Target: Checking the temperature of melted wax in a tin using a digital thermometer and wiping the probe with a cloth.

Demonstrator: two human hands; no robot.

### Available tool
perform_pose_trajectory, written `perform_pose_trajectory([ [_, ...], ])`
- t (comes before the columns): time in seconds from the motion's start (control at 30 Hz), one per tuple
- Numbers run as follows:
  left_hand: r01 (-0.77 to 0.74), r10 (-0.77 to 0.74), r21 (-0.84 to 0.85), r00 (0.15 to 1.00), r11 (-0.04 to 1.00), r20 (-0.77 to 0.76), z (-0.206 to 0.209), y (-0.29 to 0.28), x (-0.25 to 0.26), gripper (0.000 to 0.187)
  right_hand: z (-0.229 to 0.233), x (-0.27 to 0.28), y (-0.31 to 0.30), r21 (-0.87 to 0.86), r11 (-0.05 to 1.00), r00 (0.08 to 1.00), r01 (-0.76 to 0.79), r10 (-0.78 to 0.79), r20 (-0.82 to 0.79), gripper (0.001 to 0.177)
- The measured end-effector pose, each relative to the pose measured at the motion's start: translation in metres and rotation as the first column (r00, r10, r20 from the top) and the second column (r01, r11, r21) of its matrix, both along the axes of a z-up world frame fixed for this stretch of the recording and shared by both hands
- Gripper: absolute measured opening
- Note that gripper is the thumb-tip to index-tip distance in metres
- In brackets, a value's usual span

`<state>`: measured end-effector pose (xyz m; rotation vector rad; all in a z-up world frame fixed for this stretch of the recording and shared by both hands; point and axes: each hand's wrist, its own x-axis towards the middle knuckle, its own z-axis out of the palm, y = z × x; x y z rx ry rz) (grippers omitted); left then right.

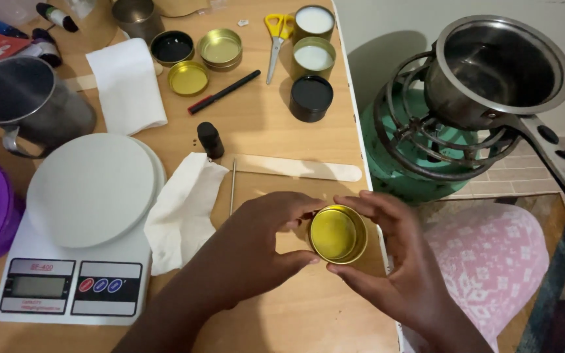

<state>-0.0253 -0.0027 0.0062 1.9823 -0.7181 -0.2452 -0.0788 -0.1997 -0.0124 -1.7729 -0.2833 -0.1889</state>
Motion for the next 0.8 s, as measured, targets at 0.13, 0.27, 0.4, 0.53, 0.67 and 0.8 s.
perform_pose_trajectory([
  [0.13, 0.001, -0.003, 0.169, 1.0, 0.986, 0.012, -0.017, 0.004, 0.003, 0.061, -0.016, -0.002, -0.006, -0.019, 0.999, 0.989, -0.046, 0.042, -0.143, 0.091],
  [0.27, -0.075, 0.091, 0.156, 0.991, 0.985, -0.095, -0.007, 0.011, 0.007, 0.074, 0.022, -0.01, -0.008, 0.074, 0.993, 0.967, 0.089, -0.068, -0.244, 0.094],
  [0.4, -0.096, 0.123, 0.231, 0.987, 0.968, -0.107, 0.003, 0.014, 0.007, 0.071, 0.004, -0.002, -0.026, 0.077, 0.997, 0.996, 0.01, -0.016, 0.084, 0.066],
  [0.53, -0.038, 0.057, 0.233, 0.996, 0.972, -0.075, -0.015, 0.009, 0.004, 0.079, -0.003, -0.003, -0.022, 0.255, 0.966, 0.995, 0.033, -0.008, -0.1, 0.064],
  [0.67, -0.002, 0.035, 0.111, 0.955, 0.994, -0.296, -0.004, -0.005, -0.001, 0.072, -0.005, -0.004, -0.018, 0.258, 0.966, 0.982, -0.003, 0.052, -0.18, 0.063],
  [0.8, 0.053, -0.046, 0.147, 0.998, 0.988, -0.047, -0.012, -0.007, 0.003, 0.075, -0.003, -0.004, -0.015, 0.266, 0.963, 0.969, 0.054, 0.013, -0.245, 0.06],
])
